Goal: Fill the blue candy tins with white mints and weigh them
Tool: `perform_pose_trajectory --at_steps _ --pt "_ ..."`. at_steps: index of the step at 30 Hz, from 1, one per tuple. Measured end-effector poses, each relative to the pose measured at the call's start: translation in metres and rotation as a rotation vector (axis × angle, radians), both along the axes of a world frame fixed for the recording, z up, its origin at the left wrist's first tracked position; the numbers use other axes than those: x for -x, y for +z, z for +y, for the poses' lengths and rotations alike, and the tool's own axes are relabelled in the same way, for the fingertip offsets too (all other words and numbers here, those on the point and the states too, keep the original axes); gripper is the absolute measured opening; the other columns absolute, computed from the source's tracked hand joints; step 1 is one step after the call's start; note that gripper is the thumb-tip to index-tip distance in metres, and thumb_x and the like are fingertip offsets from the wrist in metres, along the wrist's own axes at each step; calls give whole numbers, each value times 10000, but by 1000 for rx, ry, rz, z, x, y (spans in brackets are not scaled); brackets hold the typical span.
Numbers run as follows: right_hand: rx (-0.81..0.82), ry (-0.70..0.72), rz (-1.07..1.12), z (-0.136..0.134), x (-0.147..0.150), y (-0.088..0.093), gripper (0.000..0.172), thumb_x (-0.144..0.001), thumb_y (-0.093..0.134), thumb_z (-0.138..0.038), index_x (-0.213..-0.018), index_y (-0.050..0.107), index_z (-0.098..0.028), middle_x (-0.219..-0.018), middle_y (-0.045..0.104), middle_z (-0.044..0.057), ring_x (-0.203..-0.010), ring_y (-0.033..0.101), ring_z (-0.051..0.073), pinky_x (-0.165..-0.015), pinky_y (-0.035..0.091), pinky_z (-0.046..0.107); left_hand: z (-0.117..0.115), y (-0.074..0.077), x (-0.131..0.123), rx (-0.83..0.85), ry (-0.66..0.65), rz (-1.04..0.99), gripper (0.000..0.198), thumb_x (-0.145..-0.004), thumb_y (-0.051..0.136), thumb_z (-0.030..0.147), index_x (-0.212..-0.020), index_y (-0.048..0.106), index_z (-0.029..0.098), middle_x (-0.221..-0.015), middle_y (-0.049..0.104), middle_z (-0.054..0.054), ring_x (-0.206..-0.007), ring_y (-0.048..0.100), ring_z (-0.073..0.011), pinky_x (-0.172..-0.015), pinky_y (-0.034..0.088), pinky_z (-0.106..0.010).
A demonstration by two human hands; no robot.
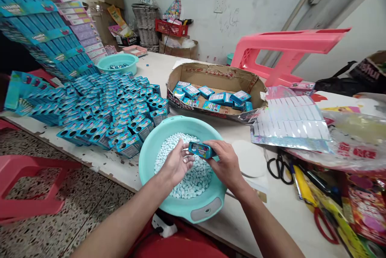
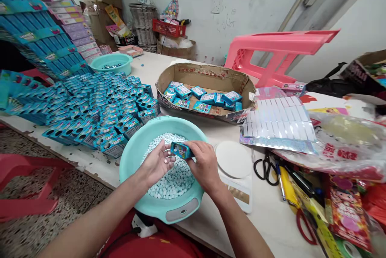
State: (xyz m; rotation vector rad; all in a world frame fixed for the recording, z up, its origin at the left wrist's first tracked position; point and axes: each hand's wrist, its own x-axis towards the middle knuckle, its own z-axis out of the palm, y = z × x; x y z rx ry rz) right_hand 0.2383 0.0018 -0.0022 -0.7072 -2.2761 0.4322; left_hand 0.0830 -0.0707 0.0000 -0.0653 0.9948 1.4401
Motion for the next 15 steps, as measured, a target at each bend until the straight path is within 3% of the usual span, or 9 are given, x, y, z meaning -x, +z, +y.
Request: perform_pose_trajectory --at_steps 4,9,15 --pt "-16 20 15 0 2 -4 430 -760 590 -92 -1143 577 -287 -1089 671 38 -1010 604 238 -858 439 390 -1 0 0 0 37 -17 262 -902 481 417 -832 485 164 -638 462 21 -487 491 -70 -436 375 -161" --pt "-21 13 -27 4 4 -12 414 -758 592 -95 -1126 591 -285 -1054 683 35 -979 612 246 -835 439 394 -1 -6 1 17 14 -10 203 -900 497 359 -890 503 156 -674 511 0 -497 512 -77 -445 395 -166" --pt "144 12 74 2 2 -9 354 -767 662 -181 -1099 608 -290 -1070 675 35 -1005 604 247 -889 434 406 -3 -11 5 -13 -1 51 190 -902 475 314 -861 544 142 -648 502 0 -519 516 -88 -486 402 -184"
